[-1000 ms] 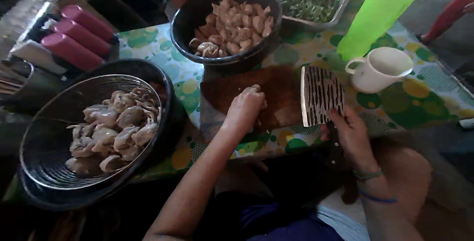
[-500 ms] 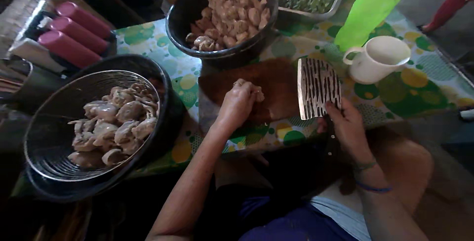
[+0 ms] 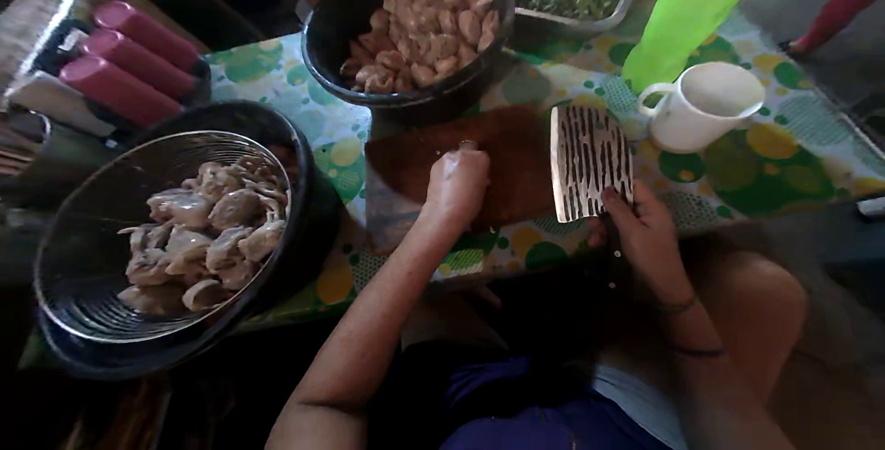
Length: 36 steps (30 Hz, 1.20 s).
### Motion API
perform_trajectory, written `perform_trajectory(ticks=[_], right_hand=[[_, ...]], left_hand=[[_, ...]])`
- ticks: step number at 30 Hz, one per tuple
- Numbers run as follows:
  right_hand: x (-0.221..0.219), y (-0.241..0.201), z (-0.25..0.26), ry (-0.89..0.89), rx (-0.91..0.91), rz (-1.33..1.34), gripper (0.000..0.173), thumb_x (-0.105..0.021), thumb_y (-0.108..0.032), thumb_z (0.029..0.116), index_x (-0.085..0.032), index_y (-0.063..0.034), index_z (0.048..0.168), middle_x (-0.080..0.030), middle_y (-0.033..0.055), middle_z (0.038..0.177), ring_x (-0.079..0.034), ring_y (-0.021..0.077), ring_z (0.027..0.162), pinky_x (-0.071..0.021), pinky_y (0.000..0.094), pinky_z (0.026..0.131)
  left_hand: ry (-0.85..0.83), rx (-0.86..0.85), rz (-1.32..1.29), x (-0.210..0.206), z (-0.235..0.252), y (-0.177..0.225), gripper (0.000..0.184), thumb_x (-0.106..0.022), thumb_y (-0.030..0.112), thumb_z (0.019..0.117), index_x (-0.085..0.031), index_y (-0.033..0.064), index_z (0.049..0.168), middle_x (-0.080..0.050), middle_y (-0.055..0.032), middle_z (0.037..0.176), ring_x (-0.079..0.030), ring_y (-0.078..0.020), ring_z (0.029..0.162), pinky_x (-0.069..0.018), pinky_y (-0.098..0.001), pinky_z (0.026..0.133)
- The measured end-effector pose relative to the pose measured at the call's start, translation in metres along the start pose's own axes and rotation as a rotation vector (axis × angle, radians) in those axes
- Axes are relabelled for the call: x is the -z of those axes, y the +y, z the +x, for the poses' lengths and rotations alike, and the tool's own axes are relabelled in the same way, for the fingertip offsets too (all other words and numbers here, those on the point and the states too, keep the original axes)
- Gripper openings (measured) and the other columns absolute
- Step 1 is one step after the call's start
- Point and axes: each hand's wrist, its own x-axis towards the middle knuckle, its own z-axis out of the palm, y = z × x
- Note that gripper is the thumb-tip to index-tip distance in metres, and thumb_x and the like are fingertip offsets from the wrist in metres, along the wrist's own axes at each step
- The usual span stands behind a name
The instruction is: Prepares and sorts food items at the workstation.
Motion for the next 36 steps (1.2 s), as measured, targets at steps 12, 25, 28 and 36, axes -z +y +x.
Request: perform_trajectory(ticks=[12, 25, 28, 36], right_hand=[[0.001, 0.005, 0.001, -0.016, 0.026, -0.01, 0.018, -0.047, -0.016, 0.1076, -0.056, -0.0021, 0.115, -0.066, -0.0035, 0.076, -0.066, 0.005, 0.059, -0.0595, 0.0213, 0.056], [-0.001, 0.003, 0.001, -0.001, 0.036, -0.006, 0.015, -0.048, -0.013, 0.1067, -0.055, -0.0022, 0.114, -0.066, -0.0044, 0.074, -0.065, 0.0036, 0.056, -0.0582, 0.0193, 0.054], [-0.001, 0.002, 0.001, 0.003, 0.028, -0.026, 0.016, -0.048, -0.014, 0.1066, -0.055, -0.0016, 0.114, -0.066, -0.004, 0.075, -0.066, 0.004, 0.058, -0.059, 0.0212, 0.055], [-0.002, -0.002, 0.0, -0.006, 0.021, -0.041, 0.019, -0.048, -0.015, 0.1066, -0.055, 0.0006, 0.116, -0.065, -0.0033, 0.076, -0.065, 0.0038, 0.056, -0.0588, 0.0214, 0.054]], left_hand=[[0.266, -0.137, -0.291, -0.024, -0.015, -0.016, 0.016, -0.062, 0.009, 0.1006, -0.074, -0.0009, 0.103, -0.07, -0.0211, 0.107, -0.068, -0.0383, 0.106, -0.0536, -0.056, 0.093], [0.443, -0.179, -0.417, -0.031, -0.03, -0.021, 0.011, -0.071, 0.008, 0.0952, -0.078, 0.0043, 0.103, -0.074, -0.016, 0.109, -0.071, -0.0321, 0.101, -0.057, -0.0501, 0.088], [0.335, -0.148, -0.182, -0.032, -0.025, -0.011, 0.016, -0.067, 0.006, 0.0984, -0.077, 0.0024, 0.11, -0.07, -0.0195, 0.122, -0.066, -0.0389, 0.117, -0.0549, -0.0534, 0.096], [0.298, -0.191, -0.017, -0.046, -0.021, -0.01, 0.021, -0.056, 0.001, 0.101, -0.068, -0.0062, 0.117, -0.063, -0.0267, 0.13, -0.057, -0.0456, 0.127, -0.0458, -0.061, 0.101]])
